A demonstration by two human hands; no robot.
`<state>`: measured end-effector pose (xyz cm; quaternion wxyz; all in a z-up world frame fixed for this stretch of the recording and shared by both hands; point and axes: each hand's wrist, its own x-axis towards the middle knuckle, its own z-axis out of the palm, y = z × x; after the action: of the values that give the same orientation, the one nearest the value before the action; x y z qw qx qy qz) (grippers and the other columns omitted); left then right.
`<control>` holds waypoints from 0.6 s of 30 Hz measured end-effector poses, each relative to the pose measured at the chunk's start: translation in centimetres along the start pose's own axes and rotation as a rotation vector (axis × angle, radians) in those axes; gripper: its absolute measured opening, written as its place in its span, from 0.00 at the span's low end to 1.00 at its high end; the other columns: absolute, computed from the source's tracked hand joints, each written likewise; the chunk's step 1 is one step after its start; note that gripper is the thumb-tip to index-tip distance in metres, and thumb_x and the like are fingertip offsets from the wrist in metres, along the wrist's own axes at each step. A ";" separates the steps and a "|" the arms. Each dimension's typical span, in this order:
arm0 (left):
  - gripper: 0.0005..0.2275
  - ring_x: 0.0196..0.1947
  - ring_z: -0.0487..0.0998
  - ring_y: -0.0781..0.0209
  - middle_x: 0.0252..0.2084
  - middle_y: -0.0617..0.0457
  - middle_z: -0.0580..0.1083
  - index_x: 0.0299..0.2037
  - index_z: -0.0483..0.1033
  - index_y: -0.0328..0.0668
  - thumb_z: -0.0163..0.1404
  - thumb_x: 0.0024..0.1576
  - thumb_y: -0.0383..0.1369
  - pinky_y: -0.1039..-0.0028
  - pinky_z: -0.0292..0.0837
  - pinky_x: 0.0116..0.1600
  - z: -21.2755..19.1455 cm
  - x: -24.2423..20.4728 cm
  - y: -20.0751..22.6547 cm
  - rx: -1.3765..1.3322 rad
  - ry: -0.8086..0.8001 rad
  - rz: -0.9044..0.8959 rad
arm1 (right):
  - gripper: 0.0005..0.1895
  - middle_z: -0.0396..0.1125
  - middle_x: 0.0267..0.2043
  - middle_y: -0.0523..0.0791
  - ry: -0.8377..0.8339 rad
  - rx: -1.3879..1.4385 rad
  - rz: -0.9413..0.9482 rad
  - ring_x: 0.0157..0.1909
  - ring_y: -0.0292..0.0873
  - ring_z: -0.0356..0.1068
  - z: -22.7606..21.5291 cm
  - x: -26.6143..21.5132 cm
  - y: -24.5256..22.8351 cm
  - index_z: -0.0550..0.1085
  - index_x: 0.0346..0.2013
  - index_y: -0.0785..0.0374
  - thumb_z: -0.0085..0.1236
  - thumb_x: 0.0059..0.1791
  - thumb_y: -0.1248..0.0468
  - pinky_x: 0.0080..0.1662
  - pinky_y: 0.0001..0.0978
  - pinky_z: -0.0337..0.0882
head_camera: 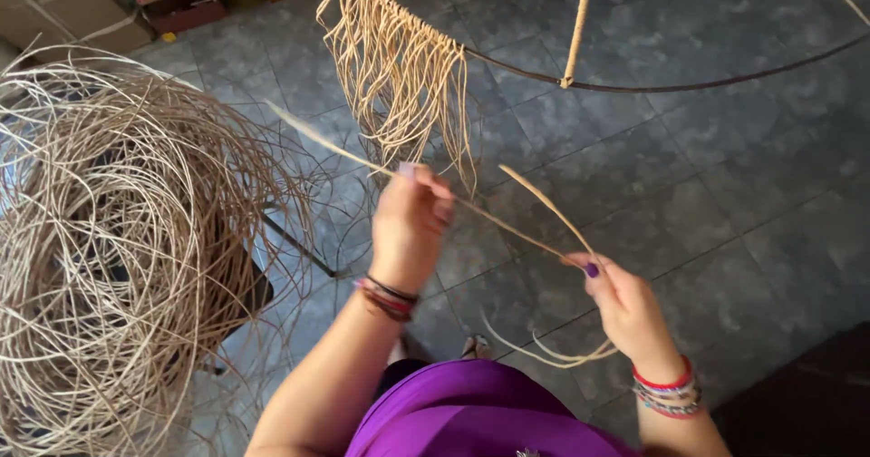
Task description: Tying natural fiber strands onto a circular metal frame to create a decorative fringe
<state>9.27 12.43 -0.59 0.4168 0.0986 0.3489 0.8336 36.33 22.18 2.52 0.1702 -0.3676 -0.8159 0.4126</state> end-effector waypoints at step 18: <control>0.23 0.42 0.81 0.59 0.44 0.42 0.80 0.57 0.77 0.36 0.37 0.69 0.47 0.70 0.77 0.49 4.8 1.7 1.6 0.451 -0.320 0.127 | 0.15 0.75 0.22 0.51 -0.006 0.037 -0.049 0.26 0.48 0.76 2.1 5.7 -2.7 0.80 0.44 0.64 0.47 0.56 0.61 0.35 0.41 0.77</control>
<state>9.35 15.47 3.75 0.3813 0.3409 0.4482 0.7332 30.07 24.16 3.27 0.1845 -0.3431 -0.8173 0.4245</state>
